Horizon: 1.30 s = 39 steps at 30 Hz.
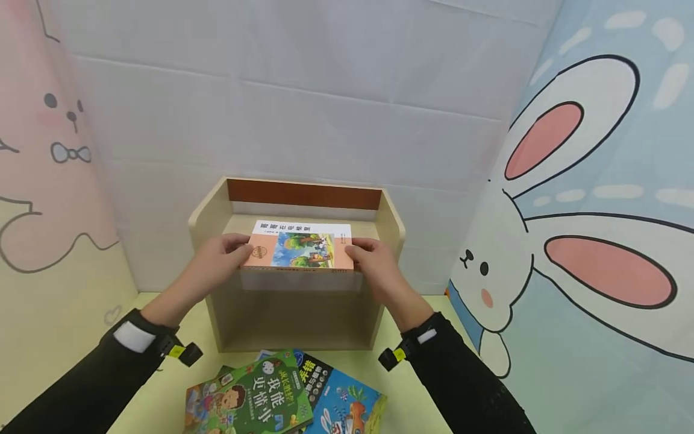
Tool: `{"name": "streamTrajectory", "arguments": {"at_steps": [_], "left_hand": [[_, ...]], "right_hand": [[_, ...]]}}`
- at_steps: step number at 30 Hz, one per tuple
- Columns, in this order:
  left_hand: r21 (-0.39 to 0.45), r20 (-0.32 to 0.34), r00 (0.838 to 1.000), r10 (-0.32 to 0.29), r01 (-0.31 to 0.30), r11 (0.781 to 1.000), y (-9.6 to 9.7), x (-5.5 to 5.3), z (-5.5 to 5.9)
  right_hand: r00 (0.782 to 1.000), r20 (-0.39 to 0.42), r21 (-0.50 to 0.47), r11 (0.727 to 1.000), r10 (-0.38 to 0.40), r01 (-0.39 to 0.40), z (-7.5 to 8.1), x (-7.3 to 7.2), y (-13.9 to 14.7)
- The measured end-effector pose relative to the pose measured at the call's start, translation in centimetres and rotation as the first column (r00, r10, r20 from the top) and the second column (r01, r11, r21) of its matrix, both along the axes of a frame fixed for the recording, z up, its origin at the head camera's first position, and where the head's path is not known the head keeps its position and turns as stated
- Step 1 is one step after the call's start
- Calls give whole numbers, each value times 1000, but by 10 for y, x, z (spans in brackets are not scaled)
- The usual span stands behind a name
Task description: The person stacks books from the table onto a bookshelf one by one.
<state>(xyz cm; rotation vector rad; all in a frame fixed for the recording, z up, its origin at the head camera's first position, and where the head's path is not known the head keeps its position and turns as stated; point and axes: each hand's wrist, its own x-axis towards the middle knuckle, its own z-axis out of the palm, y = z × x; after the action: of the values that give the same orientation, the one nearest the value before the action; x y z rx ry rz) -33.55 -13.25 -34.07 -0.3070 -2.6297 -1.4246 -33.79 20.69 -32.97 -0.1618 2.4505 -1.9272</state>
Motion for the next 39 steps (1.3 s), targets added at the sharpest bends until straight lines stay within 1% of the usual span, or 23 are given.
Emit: {"name": "streamTrajectory", "arguments": {"at_steps": [2, 4, 8, 12, 17, 19, 21, 26, 29, 34, 36, 39], "left_hand": [[-14, -22, 1000, 21, -22, 1000, 4, -10, 4], [-20, -42, 998, 35, -36, 999, 7, -19, 8], [-25, -66, 997, 47, -49, 999, 13, -35, 14], [-21, -52, 997, 60, -61, 998, 16, -46, 16], [-70, -26, 998, 65, -67, 995, 18, -55, 13], [-100, -14, 998, 62, -63, 993, 19, -57, 10], [-122, -7, 998, 64, -64, 990, 20, -59, 8], [-170, -6, 998, 67, -67, 983, 21, -58, 4], [-198, -13, 998, 68, -69, 978, 23, -58, 5], [-251, -46, 996, 80, -89, 964, 27, -57, 8], [-267, -57, 994, 96, -108, 958, 28, -56, 9], [-285, -72, 990, 120, -136, 949, 30, -55, 10]], "right_hand": [[999, -22, 21, 999, -34, 35, 3, -11, -3], [996, -27, 38, 996, -80, 81, 6, -21, -6], [991, -34, 59, 989, -131, 133, 11, -34, -10], [987, -70, 115, 982, -145, 153, 14, -45, -13], [981, -116, 165, 971, -156, 174, 12, -54, -16], [977, -142, 189, 965, -158, 184, 9, -57, -17], [972, -184, 232, 955, -144, 186, 7, -60, -19], [956, -267, 355, 911, -118, 211, 1, -64, -23], [949, -289, 407, 882, -124, 239, 0, -64, -26], [947, -296, 462, 848, -127, 259, -2, -65, -28], [947, -296, 476, 841, -124, 258, -2, -65, -29], [948, -294, 516, 815, -122, 265, -2, -67, -31]]}}
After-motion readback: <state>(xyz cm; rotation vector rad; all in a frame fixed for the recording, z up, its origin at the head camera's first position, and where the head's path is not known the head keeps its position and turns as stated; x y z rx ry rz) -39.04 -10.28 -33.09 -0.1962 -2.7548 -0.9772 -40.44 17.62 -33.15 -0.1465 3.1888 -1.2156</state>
